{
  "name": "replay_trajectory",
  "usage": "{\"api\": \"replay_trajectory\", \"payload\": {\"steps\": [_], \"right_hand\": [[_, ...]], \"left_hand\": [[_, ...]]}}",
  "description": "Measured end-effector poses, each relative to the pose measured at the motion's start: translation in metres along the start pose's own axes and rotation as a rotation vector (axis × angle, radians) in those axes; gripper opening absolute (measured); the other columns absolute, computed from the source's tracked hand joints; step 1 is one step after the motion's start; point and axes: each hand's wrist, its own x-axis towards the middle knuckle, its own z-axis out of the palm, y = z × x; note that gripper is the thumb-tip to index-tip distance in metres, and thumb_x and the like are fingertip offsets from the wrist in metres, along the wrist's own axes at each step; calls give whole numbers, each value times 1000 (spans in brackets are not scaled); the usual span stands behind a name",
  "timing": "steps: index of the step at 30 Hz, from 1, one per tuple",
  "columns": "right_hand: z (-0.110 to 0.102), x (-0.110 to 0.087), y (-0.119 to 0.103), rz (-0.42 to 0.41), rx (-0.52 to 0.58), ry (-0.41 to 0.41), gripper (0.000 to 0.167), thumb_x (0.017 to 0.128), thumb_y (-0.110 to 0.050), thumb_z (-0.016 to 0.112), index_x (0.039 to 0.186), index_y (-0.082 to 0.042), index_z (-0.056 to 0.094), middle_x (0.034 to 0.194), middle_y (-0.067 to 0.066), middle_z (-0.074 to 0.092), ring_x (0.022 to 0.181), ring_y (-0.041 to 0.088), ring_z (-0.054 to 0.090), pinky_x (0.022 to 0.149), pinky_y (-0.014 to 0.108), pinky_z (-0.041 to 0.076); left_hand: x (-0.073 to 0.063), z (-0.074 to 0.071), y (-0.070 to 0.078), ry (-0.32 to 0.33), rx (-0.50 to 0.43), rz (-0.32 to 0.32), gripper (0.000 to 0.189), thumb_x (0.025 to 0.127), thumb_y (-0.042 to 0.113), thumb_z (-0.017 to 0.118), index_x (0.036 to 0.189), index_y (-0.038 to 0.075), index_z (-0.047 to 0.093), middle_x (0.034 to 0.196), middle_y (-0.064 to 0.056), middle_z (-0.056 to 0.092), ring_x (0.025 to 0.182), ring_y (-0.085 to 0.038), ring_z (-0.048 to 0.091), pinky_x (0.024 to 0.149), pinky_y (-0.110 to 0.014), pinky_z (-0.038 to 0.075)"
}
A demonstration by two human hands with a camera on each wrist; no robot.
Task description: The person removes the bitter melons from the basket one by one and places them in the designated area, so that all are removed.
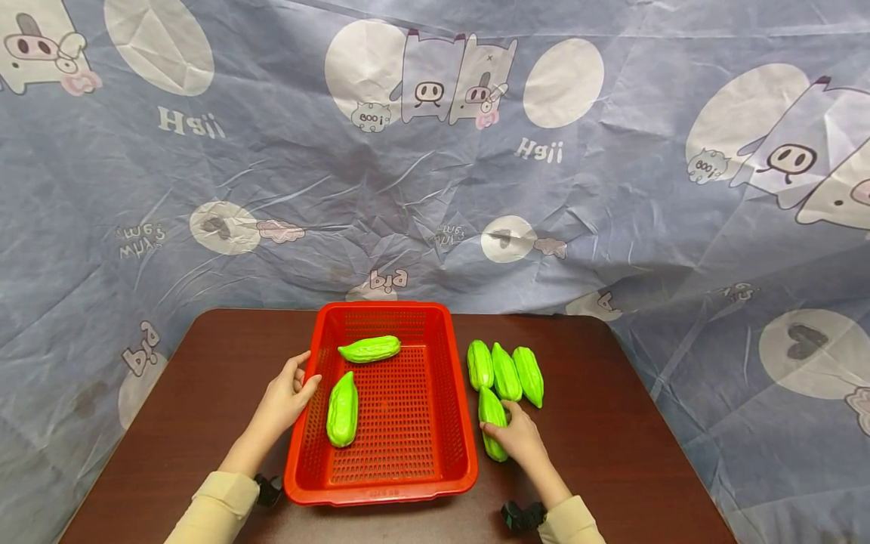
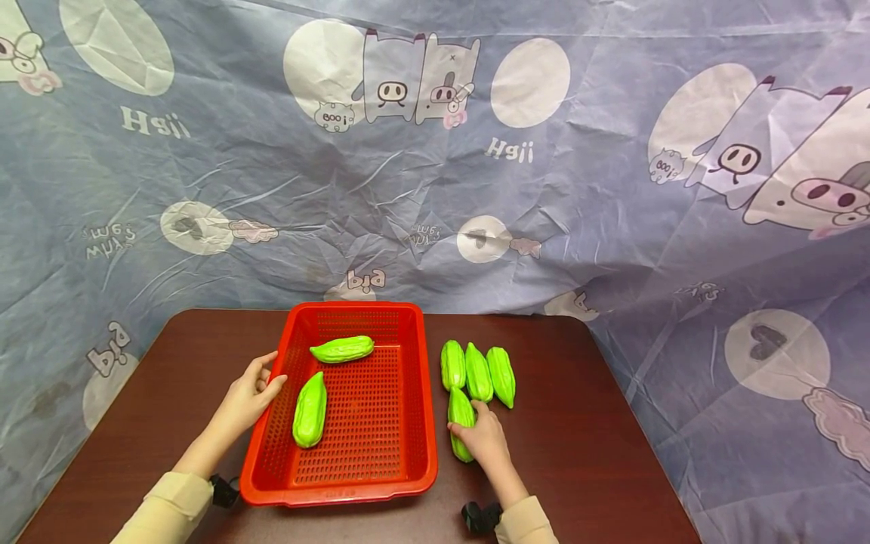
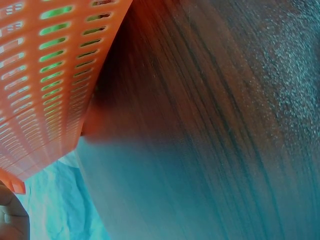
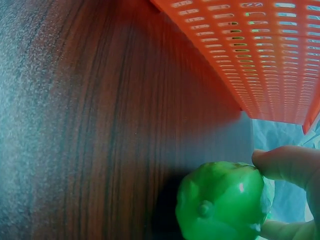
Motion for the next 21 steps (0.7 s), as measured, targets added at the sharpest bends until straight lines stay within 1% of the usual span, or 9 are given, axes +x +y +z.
{"api": "replay_trajectory", "payload": {"steps": [6, 9, 10, 11, 12, 14, 17, 18, 21], "right_hand": [[-2, -3, -1, -2, 9, -2, 74, 80, -29, 78, 135, 10, 49, 116, 30, 61, 104, 41, 60, 87, 53, 49], [0, -4, 1, -27, 24, 18, 74, 80, -33, 77, 133, 11, 50, 119, 32, 60, 106, 44, 59, 89, 55, 48], [0, -5, 1, -40, 30, 29, 74, 80, -35, 77, 132, 11, 51, 118, 33, 60, 105, 44, 59, 88, 55, 48], [3, -3, 5, -70, 22, 53, 73, 82, -39, 75, 129, 11, 52, 114, 32, 60, 101, 42, 60, 85, 52, 49], [3, -3, 5, -83, 23, 62, 73, 82, -41, 75, 128, 12, 53, 112, 32, 60, 99, 41, 60, 84, 51, 49], [1, -3, 4, -107, 23, 80, 72, 82, -42, 75, 125, 13, 54, 106, 30, 61, 95, 40, 60, 81, 50, 50], [-5, -3, -1, -100, 15, 72, 70, 84, -40, 74, 127, 12, 53, 107, 29, 62, 98, 40, 60, 83, 51, 50], [-10, -5, -7, -72, 25, 55, 70, 84, -36, 75, 130, 11, 52, 112, 30, 62, 103, 43, 59, 88, 54, 48], [-19, -3, -17, -48, 12, 45, 67, 87, -32, 72, 135, 9, 49, 119, 30, 61, 111, 45, 57, 93, 56, 46]], "left_hand": [[0, 0, 0, -1, 0, 3, 56, 99, 23, 60, 146, 2, 39, 90, -7, 55, 73, -14, 50, 61, -25, 43], [-1, -1, 0, -1, 1, 3, 56, 99, 24, 60, 147, 2, 39, 90, -7, 56, 72, -14, 51, 61, -25, 43], [-1, -1, 0, -1, 2, 4, 57, 99, 24, 60, 146, 2, 39, 90, -7, 56, 72, -14, 51, 61, -25, 43], [-1, -1, 0, -1, 1, 3, 57, 99, 24, 60, 147, 2, 39, 91, -7, 56, 72, -14, 51, 61, -26, 43], [-1, -1, 0, -1, 2, 2, 57, 99, 24, 60, 147, 2, 39, 91, -8, 56, 72, -14, 51, 61, -26, 43], [-1, -1, 0, -1, 4, 0, 56, 99, 24, 60, 147, 2, 39, 91, -8, 56, 72, -14, 51, 61, -26, 43], [-1, 0, 0, 3, 9, 2, 56, 98, 22, 61, 146, 2, 40, 90, -7, 55, 72, -14, 50, 61, -25, 43], [-1, 0, 0, 4, 12, 8, 57, 98, 22, 61, 146, 1, 39, 90, -8, 55, 71, -14, 50, 61, -25, 43], [-1, 0, 1, 8, 10, 15, 57, 98, 21, 61, 146, 0, 40, 89, -8, 55, 71, -14, 50, 60, -25, 42]]}}
